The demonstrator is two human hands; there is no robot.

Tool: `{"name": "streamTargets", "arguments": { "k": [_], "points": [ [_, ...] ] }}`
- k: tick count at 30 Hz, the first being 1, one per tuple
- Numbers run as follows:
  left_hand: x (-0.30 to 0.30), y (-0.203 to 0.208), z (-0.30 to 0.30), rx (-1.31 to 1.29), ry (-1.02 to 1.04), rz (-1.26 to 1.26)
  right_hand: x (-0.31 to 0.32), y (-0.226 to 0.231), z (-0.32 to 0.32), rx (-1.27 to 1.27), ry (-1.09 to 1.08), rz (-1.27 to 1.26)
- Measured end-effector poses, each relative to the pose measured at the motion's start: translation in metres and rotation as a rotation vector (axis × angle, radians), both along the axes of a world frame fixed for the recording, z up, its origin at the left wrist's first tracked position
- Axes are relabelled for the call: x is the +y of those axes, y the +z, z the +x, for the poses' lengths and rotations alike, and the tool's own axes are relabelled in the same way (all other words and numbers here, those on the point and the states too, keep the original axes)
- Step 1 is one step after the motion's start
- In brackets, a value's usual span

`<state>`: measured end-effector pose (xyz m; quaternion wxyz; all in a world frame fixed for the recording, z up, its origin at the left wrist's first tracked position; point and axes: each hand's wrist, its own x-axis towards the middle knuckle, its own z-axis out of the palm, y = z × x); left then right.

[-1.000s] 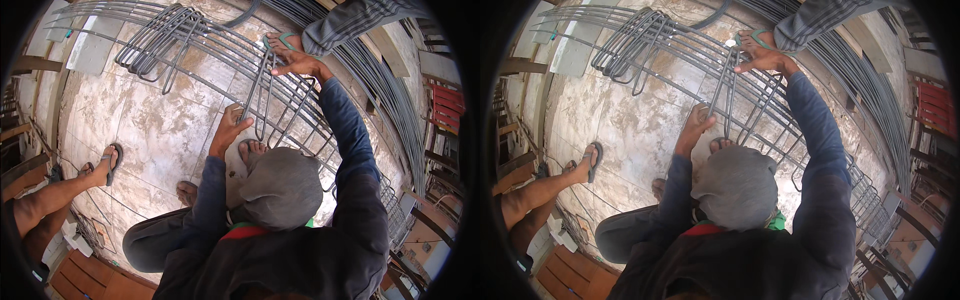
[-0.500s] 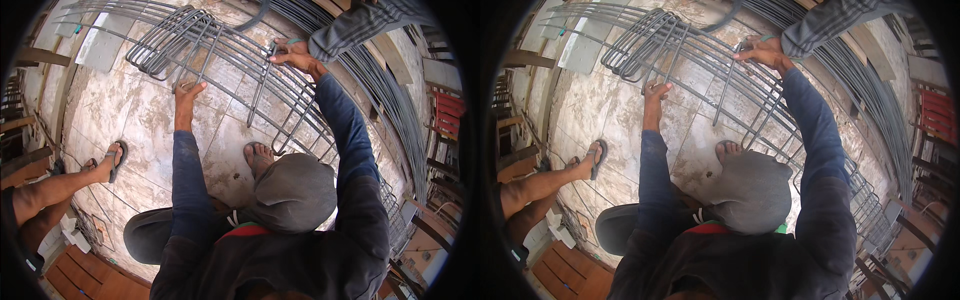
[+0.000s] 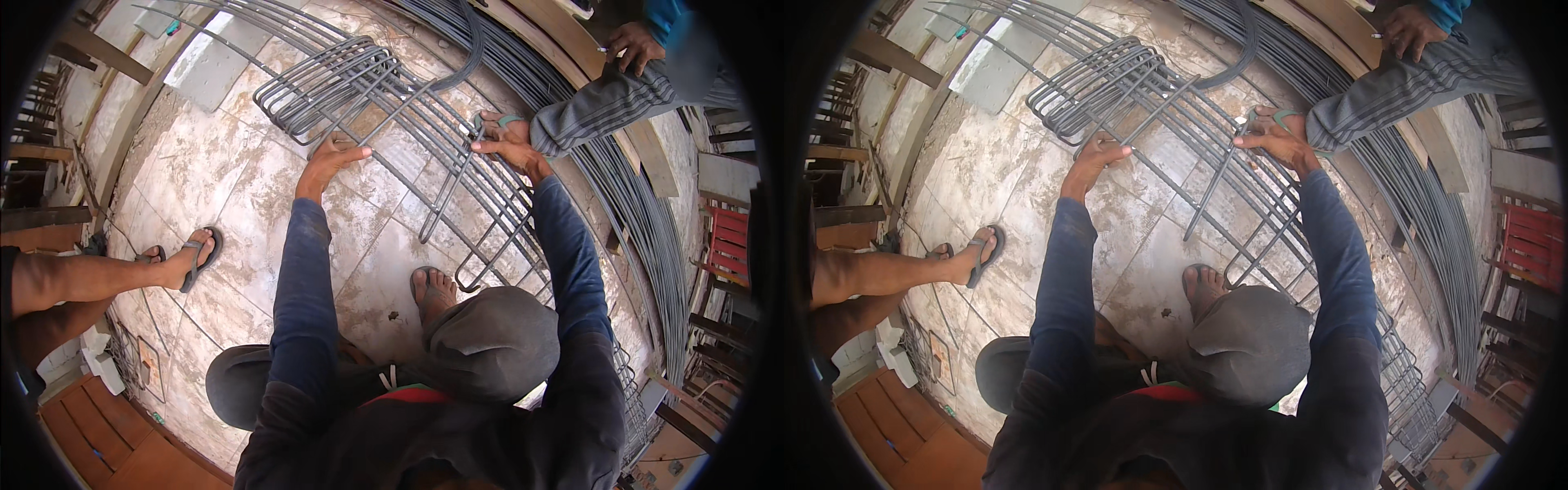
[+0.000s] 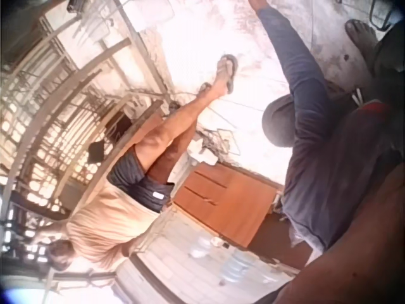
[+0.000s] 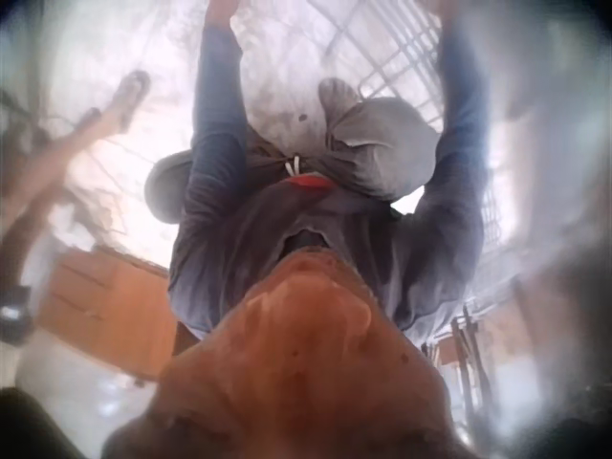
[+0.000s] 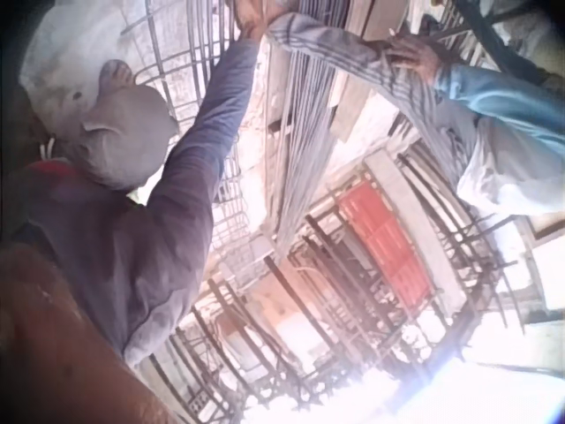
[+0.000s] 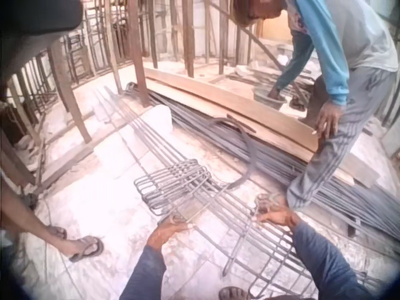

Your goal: The person assembles a rebar cage by placing stirrups onto long reinforcement bars and spacing them out by hand.

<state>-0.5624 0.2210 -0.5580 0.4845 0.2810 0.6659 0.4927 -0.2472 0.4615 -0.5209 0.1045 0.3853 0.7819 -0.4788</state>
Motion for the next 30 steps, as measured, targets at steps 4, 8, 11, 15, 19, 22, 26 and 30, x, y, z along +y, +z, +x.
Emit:
{"name": "streamTargets", "arguments": {
  "k": [4,8,11,15,19,22,26,30],
  "points": [
    [0.004,0.004,0.008,-0.039,0.042,0.065,-0.013,0.008,0.004,0.032,-0.139,-0.063],
    [0.001,0.013,0.008,-0.007,0.016,0.026,-0.014,0.006,0.008,0.041,-0.159,-0.068],
    [0.002,0.011,0.005,0.04,0.013,0.085,-0.012,0.003,0.012,0.106,-0.198,-0.234],
    [0.009,-0.009,0.0,0.12,0.004,0.091,-0.015,0.006,0.014,0.115,-0.198,-0.195],
    [0.013,-0.028,-0.005,0.054,-0.04,0.098,-0.026,0.021,0.01,0.166,-0.243,-0.313],
    [0.008,-0.027,-0.009,0.09,-0.081,0.01,-0.042,0.032,-0.002,0.114,-0.297,-0.293],
    [0.001,-0.007,-0.014,0.114,-0.049,0.043,-0.069,0.057,-0.011,0.112,-0.372,0.056],
    [-0.028,0.021,-0.01,-0.033,-0.028,0.18,-0.089,0.092,-0.015,0.018,-0.46,0.275]
  ]
}}
